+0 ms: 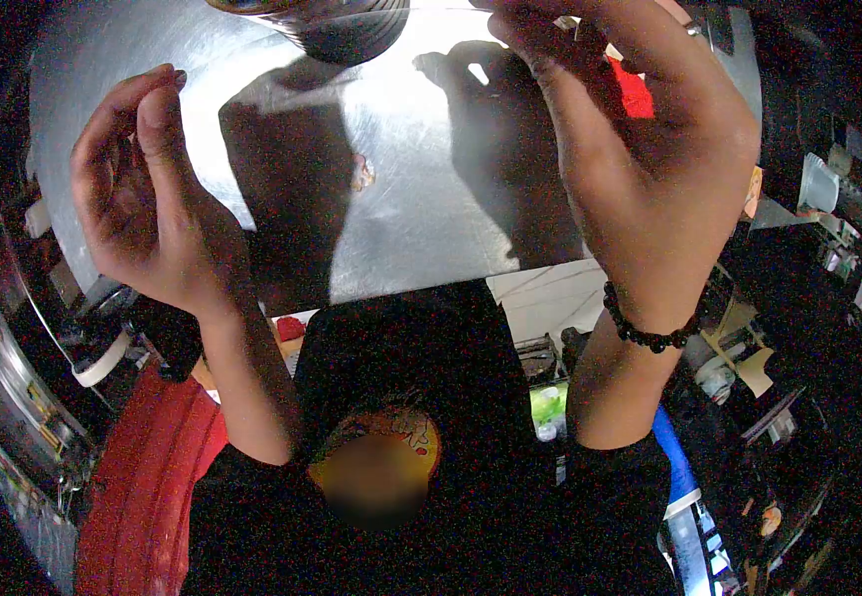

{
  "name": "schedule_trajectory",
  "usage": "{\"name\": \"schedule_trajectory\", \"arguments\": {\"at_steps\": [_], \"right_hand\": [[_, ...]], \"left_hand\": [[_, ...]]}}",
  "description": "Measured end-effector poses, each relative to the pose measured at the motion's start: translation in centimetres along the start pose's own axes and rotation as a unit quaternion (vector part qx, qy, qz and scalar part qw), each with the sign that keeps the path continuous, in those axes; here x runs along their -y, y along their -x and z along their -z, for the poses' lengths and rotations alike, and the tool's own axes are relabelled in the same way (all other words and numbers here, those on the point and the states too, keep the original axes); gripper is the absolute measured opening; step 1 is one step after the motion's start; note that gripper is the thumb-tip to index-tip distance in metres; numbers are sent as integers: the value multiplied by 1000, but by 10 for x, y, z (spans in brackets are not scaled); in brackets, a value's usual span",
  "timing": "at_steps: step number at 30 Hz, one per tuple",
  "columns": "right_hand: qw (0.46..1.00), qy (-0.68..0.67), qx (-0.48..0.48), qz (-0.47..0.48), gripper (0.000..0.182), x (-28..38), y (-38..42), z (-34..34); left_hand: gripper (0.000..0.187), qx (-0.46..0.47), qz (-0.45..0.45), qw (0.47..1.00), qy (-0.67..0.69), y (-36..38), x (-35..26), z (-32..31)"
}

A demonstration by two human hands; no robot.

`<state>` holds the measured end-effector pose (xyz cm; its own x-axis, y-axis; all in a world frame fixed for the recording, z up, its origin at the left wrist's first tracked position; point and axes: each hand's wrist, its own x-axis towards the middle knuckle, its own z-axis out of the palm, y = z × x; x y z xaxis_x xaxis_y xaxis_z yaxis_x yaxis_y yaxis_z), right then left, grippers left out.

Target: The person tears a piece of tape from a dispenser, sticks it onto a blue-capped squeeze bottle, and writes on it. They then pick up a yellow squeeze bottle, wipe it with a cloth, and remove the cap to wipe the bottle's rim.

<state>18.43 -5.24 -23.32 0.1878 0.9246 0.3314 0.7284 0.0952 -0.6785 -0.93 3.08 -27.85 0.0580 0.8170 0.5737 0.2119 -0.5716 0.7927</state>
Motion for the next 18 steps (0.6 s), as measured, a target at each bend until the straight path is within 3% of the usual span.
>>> {"name": "schedule_trajectory", "arguments": {"at_steps": [5,10,13,18], "right_hand": [[1000,5,0,15,20,-6,-3,-2],[995,73,-72,12,12,11,-13,-19],[994,62,-86,15,9,2,-16,-19],[996,25,-80,42,8,-4,-22,-23]], "left_hand": [[11,-22,11,1000,18,-3,3,-7],[10,-38,-29,996,71,-6,19,-19],[12,-30,37,983,179,-7,23,-27],[16,25,63,964,257,-7,37,-24]]}}
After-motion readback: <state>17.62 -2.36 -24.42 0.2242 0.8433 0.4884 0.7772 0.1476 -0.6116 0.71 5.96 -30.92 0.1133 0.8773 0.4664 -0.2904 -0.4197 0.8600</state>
